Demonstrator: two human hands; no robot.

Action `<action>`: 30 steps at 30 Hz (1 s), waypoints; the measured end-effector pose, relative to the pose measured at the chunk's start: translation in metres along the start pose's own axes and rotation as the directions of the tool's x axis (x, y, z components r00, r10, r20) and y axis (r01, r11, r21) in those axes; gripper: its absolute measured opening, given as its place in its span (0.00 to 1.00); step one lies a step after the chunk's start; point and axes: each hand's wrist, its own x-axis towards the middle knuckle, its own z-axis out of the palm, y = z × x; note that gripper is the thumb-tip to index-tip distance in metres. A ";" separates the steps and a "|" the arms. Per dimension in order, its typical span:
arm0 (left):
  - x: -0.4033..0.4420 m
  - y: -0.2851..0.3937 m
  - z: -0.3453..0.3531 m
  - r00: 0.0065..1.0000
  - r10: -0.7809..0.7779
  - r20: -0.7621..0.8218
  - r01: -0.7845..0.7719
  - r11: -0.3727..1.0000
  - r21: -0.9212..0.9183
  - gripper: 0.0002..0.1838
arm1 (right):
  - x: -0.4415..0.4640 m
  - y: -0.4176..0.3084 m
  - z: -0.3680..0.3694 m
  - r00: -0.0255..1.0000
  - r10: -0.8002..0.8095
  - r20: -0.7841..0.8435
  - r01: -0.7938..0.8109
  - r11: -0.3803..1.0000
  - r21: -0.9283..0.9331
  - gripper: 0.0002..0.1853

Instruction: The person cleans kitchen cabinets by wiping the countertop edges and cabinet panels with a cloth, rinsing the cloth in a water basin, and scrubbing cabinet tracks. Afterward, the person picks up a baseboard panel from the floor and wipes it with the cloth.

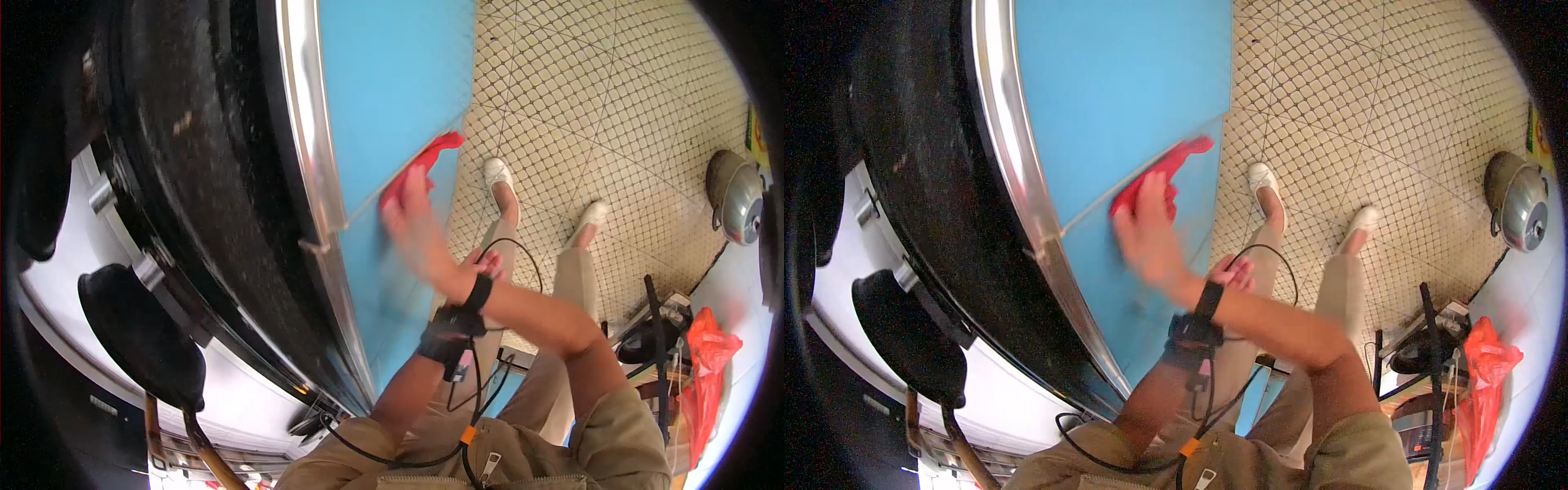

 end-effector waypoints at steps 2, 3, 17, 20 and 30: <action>-0.013 0.007 0.009 0.966 0.005 -0.259 0.028 0.992 0.123 0.24 | -0.052 -0.032 0.012 0.991 -0.132 0.036 0.135 0.985 -0.103 0.37; -0.025 0.006 0.011 0.967 0.008 -0.255 0.024 0.992 0.121 0.24 | -0.070 -0.053 0.008 0.980 -0.158 0.123 0.167 0.984 -0.068 0.40; -0.094 -0.027 -0.082 0.973 0.208 0.104 -0.220 0.679 0.701 0.25 | -0.021 0.032 0.025 0.804 -0.579 -0.137 0.562 0.815 -0.144 0.28; -0.090 -0.011 -0.109 0.998 0.039 -0.058 -0.026 0.978 0.205 0.24 | 0.022 0.096 0.013 0.870 -0.364 -0.333 0.381 0.925 -0.016 0.25; -0.113 -0.012 -0.149 0.975 0.028 -0.221 0.035 0.959 0.280 0.24 | -0.001 0.119 0.009 0.941 -0.194 -0.278 0.173 0.980 -0.098 0.27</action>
